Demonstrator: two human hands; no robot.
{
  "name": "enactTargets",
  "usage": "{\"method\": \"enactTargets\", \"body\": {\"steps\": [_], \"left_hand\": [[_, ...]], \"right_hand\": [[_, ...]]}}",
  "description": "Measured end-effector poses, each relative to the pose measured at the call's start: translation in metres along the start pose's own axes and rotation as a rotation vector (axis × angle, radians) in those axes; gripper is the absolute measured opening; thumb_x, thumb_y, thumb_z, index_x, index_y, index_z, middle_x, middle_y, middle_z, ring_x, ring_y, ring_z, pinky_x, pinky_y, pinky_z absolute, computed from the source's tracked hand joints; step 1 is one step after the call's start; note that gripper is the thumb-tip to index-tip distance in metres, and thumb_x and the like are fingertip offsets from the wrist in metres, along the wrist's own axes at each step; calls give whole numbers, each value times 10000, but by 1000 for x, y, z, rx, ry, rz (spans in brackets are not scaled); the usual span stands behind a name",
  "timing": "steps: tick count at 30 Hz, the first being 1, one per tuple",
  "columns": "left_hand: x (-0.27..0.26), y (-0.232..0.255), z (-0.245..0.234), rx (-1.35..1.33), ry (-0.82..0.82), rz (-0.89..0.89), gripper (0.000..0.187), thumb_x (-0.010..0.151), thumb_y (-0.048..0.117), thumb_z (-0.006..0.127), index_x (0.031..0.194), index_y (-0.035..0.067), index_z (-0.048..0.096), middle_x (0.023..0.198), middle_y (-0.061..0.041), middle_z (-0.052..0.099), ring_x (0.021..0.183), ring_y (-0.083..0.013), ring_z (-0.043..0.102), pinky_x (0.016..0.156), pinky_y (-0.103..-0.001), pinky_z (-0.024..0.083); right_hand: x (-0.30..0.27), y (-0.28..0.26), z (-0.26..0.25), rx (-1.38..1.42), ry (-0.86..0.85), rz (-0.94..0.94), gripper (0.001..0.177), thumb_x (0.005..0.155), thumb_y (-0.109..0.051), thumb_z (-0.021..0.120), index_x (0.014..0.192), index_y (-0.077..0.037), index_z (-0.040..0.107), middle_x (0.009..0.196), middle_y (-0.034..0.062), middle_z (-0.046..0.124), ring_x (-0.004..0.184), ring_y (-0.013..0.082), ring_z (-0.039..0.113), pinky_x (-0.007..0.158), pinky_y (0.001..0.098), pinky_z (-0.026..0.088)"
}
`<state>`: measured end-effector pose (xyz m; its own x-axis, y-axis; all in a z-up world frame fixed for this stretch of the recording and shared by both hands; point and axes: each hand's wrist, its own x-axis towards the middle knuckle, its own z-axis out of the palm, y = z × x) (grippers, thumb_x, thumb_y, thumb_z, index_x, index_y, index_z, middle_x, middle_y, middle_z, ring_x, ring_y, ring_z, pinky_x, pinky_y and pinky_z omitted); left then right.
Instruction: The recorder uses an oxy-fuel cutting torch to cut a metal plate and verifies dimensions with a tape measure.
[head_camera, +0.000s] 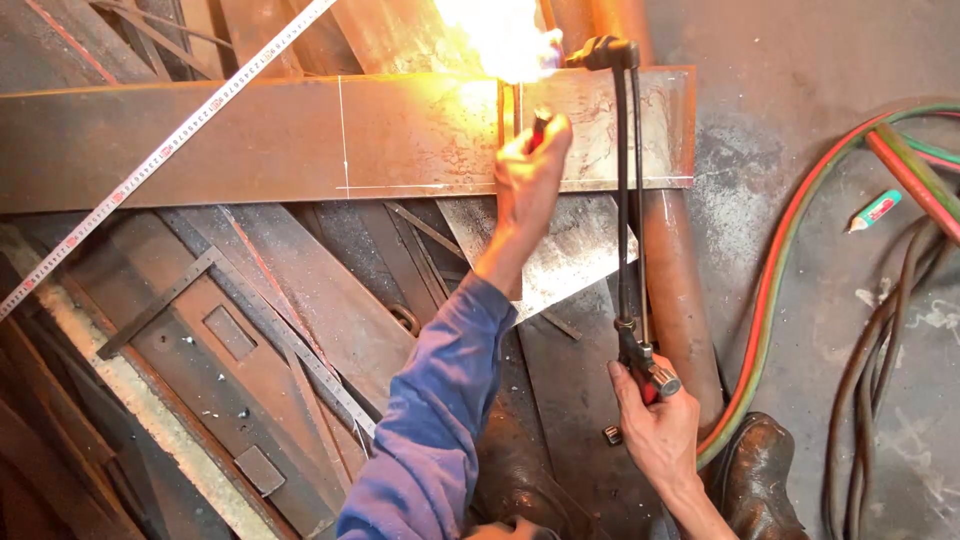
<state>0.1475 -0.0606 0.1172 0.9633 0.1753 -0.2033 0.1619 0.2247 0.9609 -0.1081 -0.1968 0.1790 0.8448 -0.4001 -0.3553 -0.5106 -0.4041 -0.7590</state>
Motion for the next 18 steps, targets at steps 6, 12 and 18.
{"method": "enactTargets", "body": {"steps": [6,12,18], "left_hand": [[-97,-46,-11,139,-203,-23,415,1009,346,640,762,16,588,693,34,500,684,-60,452,554,-304,386],[-197,-44,-49,202,-442,-53,174,956,184,597,943,10,592,684,-69,600,634,-84,565,562,-307,475],[-231,-44,-52,428,-484,-65,282,860,257,774,943,2,686,672,-135,684,583,-211,678,549,-375,533]], "right_hand": [[25,19,6,-47,3,54,218,940,-193,733,872,-3,652,613,-1,481,566,83,416,487,301,358],[56,-4,18,-119,77,-23,288,879,-245,773,896,-19,594,630,41,573,584,118,506,521,336,448],[79,3,23,-157,46,28,320,903,-302,746,923,-1,641,657,106,605,608,190,552,589,393,476]]}}
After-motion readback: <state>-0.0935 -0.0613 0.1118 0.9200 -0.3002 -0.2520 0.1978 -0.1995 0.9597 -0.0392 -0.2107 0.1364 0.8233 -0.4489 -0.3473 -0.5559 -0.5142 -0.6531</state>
